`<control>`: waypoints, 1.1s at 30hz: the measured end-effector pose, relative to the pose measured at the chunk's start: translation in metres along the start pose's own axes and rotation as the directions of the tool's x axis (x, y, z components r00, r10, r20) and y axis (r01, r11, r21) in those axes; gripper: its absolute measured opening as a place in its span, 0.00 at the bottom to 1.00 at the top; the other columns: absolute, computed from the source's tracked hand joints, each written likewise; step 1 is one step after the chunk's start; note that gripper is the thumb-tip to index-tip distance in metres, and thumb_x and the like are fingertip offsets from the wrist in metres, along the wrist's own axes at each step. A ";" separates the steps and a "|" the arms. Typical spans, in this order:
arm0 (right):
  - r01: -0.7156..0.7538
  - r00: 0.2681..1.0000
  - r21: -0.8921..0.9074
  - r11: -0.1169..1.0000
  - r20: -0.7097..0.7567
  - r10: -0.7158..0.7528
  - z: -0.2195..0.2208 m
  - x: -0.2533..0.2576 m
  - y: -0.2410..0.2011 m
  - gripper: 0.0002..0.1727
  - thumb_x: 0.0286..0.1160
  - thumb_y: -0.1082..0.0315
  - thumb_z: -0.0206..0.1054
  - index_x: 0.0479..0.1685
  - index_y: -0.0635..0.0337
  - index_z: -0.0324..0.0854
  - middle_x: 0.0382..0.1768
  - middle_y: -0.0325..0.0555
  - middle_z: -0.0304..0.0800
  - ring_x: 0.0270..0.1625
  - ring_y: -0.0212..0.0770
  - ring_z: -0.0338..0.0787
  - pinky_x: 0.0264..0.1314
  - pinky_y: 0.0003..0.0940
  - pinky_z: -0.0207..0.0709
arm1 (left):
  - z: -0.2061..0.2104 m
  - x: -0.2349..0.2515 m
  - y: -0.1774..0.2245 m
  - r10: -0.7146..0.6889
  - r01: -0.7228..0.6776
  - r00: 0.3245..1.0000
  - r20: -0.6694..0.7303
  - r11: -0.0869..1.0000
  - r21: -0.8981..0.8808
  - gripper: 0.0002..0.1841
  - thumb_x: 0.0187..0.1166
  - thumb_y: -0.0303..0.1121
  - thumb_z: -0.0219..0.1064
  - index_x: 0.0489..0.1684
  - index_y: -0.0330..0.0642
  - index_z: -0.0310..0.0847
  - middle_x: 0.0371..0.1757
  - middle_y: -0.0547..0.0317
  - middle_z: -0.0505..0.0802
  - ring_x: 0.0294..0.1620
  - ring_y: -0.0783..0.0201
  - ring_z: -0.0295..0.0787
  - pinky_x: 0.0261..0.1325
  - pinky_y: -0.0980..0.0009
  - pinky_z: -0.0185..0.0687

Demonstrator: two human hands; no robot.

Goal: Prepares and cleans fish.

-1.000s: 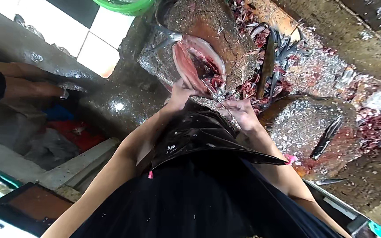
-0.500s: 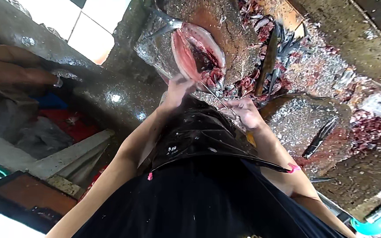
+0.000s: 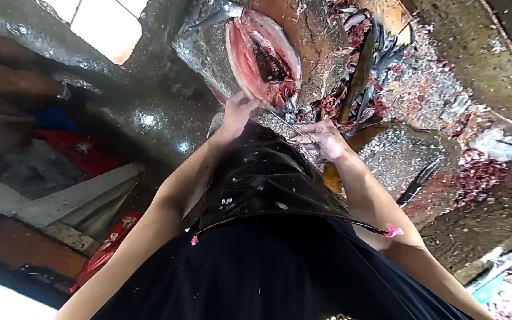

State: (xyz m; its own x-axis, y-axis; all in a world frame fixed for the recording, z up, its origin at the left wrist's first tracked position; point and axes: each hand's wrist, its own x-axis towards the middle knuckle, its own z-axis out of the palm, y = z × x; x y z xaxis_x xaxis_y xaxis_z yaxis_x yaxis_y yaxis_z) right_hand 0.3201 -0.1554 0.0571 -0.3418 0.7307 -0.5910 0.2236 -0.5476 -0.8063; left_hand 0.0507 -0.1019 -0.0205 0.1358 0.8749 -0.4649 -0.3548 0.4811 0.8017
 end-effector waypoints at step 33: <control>0.113 0.782 -0.496 0.861 -0.490 -0.385 0.024 -0.009 -0.013 0.39 0.86 0.64 0.62 0.96 0.45 0.53 0.71 0.38 0.89 0.53 0.38 0.96 0.52 0.41 0.90 | 0.030 0.000 0.016 -0.320 0.309 0.947 -0.016 0.926 -0.218 0.12 0.78 0.25 0.68 0.56 0.31 0.81 0.46 0.47 0.93 0.47 0.54 0.94 0.59 0.56 0.91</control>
State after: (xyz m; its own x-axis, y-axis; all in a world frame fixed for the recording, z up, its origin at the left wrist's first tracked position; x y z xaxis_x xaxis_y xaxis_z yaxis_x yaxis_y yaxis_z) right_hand 0.2983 -0.1646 0.0737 0.0941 0.9821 -0.1629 0.6068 -0.1864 -0.7727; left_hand 0.0722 -0.0924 0.0035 0.2276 0.6736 -0.7031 -0.4885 0.7037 0.5160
